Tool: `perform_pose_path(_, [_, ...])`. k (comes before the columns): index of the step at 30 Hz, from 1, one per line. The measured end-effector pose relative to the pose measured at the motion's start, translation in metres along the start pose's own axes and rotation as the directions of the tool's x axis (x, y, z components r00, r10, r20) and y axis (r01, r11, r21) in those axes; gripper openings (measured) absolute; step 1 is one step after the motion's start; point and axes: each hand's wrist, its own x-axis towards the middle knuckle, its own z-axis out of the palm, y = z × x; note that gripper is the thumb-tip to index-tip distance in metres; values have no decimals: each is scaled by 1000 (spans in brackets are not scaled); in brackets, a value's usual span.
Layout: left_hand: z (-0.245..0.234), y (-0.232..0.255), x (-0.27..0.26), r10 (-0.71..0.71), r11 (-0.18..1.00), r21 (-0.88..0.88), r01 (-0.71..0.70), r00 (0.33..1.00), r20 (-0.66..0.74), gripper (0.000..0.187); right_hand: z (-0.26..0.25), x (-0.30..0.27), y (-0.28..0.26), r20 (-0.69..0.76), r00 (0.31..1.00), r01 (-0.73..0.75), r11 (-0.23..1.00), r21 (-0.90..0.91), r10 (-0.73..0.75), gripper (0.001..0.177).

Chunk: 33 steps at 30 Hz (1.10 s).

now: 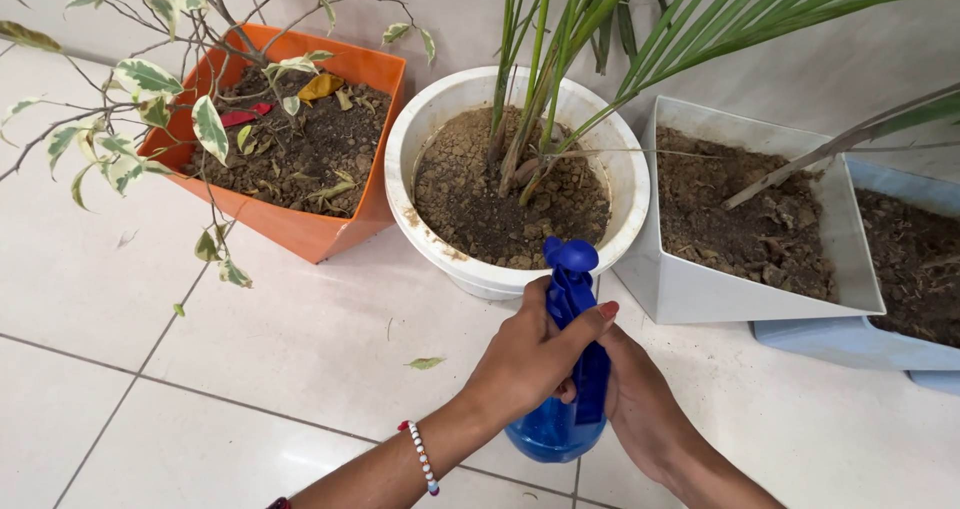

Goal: The person uses a blue spray bottle to mist the soil of several potted plants arranged on a tiled floor. They move sequentially from one pot to the next, spraying each plant's soil surface.

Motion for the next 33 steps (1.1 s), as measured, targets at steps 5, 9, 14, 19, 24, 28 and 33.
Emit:
perform_pose_path(5, [1,-3,2,20,1000,9,-20,1000,-3,88,-2,0,-1,15,1000,22,1000,4,-22,52])
perform_pose_path(9, [1,-6,5,38,999,-33,-38,999,1,80,-3,-2,-3,54,997,63,998,12,-64,48])
perform_pose_path(14, [1,-2,3,7,1000,-29,-8,1000,-16,74,5,-1,-4,-14,1000,-15,1000,26,15,56])
perform_pose_path(19, [2,-3,4,1,1000,31,0,999,-36,80,6,-2,-5,-3,1000,9,1000,30,-9,53])
perform_pose_path(24, [5,-7,5,23,1000,23,-22,999,-27,83,5,-4,-4,22,998,53,998,45,-54,48])
perform_pose_path(28, [4,-2,4,-44,999,-5,44,999,1,85,7,-5,-5,-40,999,-14,1000,28,15,51])
perform_pose_path(33, [2,-1,0,-46,998,47,46,999,7,90,9,-4,-4,-20,999,38,999,-1,-38,50])
